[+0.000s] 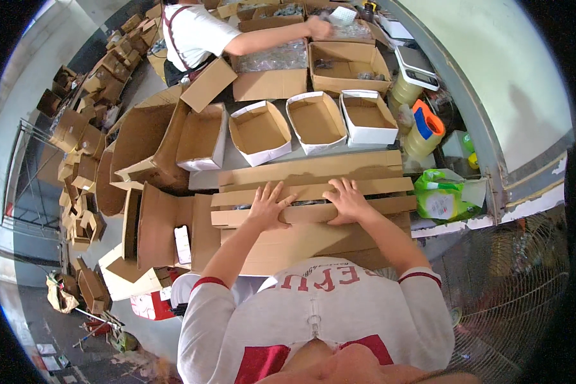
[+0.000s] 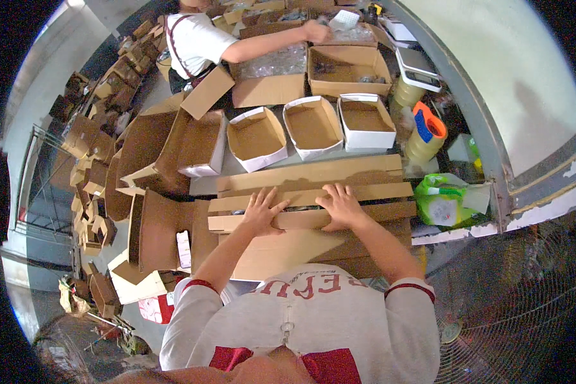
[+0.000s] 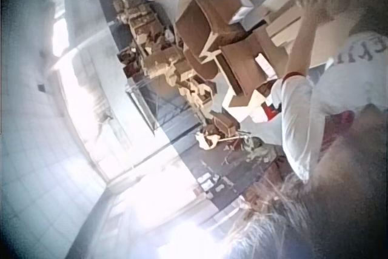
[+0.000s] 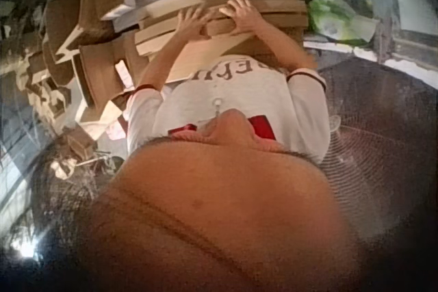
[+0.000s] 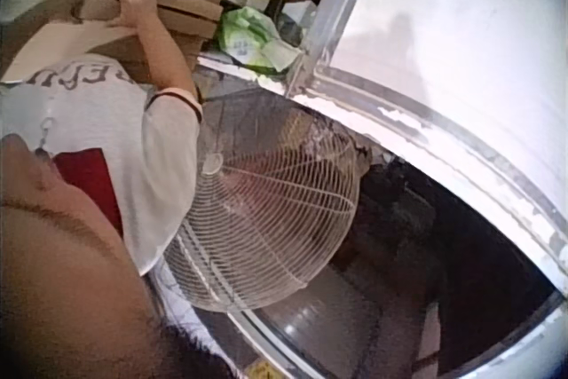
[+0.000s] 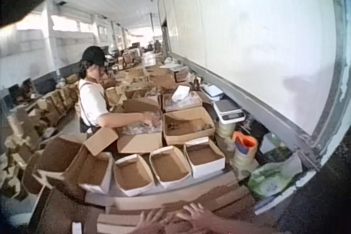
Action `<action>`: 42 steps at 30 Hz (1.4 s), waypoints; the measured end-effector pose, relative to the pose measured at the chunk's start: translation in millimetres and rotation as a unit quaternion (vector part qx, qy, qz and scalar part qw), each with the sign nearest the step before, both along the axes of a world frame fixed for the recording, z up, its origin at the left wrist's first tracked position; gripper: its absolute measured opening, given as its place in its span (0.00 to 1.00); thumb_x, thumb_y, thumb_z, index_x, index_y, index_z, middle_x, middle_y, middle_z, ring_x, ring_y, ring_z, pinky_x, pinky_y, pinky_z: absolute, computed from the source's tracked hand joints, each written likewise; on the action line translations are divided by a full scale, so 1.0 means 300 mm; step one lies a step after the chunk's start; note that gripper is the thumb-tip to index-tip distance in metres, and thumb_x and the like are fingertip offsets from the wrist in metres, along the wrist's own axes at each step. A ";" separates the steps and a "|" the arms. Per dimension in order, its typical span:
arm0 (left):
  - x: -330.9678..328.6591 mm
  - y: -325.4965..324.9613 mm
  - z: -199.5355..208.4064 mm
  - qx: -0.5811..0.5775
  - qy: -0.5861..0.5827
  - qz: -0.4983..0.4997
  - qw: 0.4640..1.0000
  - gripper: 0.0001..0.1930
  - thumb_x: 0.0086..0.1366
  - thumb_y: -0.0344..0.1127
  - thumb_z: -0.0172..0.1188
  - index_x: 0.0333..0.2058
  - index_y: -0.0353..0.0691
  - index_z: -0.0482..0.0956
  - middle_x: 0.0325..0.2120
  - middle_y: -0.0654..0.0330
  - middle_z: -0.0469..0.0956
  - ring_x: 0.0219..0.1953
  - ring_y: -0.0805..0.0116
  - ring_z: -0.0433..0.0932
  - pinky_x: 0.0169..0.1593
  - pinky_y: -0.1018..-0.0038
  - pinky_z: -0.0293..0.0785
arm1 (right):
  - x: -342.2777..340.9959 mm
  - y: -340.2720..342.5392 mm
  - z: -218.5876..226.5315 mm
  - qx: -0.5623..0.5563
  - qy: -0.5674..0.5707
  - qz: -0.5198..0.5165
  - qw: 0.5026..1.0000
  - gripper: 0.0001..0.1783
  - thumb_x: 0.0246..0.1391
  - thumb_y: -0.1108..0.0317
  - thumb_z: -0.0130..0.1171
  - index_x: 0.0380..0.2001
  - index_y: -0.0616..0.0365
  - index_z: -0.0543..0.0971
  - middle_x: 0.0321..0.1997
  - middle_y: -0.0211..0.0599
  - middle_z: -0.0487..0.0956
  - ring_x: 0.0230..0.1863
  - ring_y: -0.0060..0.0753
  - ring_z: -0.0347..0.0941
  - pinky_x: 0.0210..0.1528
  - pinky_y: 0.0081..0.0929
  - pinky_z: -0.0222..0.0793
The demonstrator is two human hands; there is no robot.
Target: Packaging metal rails and associated hardware into cardboard boxes and sealing them with tape.
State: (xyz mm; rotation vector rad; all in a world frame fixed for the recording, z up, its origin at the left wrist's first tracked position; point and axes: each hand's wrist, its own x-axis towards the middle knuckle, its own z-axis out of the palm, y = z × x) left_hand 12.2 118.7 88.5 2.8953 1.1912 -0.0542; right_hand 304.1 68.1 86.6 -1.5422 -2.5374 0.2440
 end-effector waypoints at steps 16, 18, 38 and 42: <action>0.219 -0.034 0.027 -0.106 0.071 -0.066 0.990 0.51 0.43 0.65 0.65 0.65 0.63 0.51 0.66 0.51 0.45 0.65 0.42 0.49 0.62 0.41 0.46 | 0.038 -0.039 -0.072 -0.038 -0.036 -0.017 0.998 0.61 0.23 0.32 0.69 0.63 0.40 0.58 0.64 0.50 0.57 0.64 0.56 0.52 0.62 0.54 0.50; 0.264 -0.061 -0.004 -0.093 0.039 -0.078 0.992 0.50 0.44 0.64 0.65 0.65 0.63 0.51 0.67 0.52 0.45 0.65 0.44 0.49 0.61 0.40 0.48 | 0.083 -0.051 0.041 -0.122 -0.073 -0.023 0.990 0.66 0.22 0.35 0.72 0.66 0.37 0.51 0.69 0.51 0.49 0.68 0.59 0.47 0.66 0.57 0.43; 0.279 -0.062 -0.003 -0.126 0.089 -0.110 0.982 0.46 0.56 0.68 0.50 0.67 0.54 0.47 0.69 0.61 0.40 0.68 0.50 0.42 0.64 0.45 0.44 | 0.241 -0.129 -0.044 -0.122 -0.097 -0.117 0.981 0.67 0.25 0.33 0.69 0.65 0.54 0.49 0.65 0.46 0.55 0.67 0.51 0.47 0.67 0.59 0.35; 0.250 -0.037 -0.027 -0.145 -0.018 -0.107 0.983 0.39 0.58 0.59 0.53 0.65 0.51 0.52 0.66 0.58 0.51 0.66 0.50 0.50 0.63 0.48 0.49 | 0.217 -0.180 -0.020 -0.097 -0.101 -0.139 0.980 0.65 0.30 0.32 0.67 0.67 0.44 0.46 0.69 0.42 0.47 0.71 0.51 0.36 0.67 0.66 0.27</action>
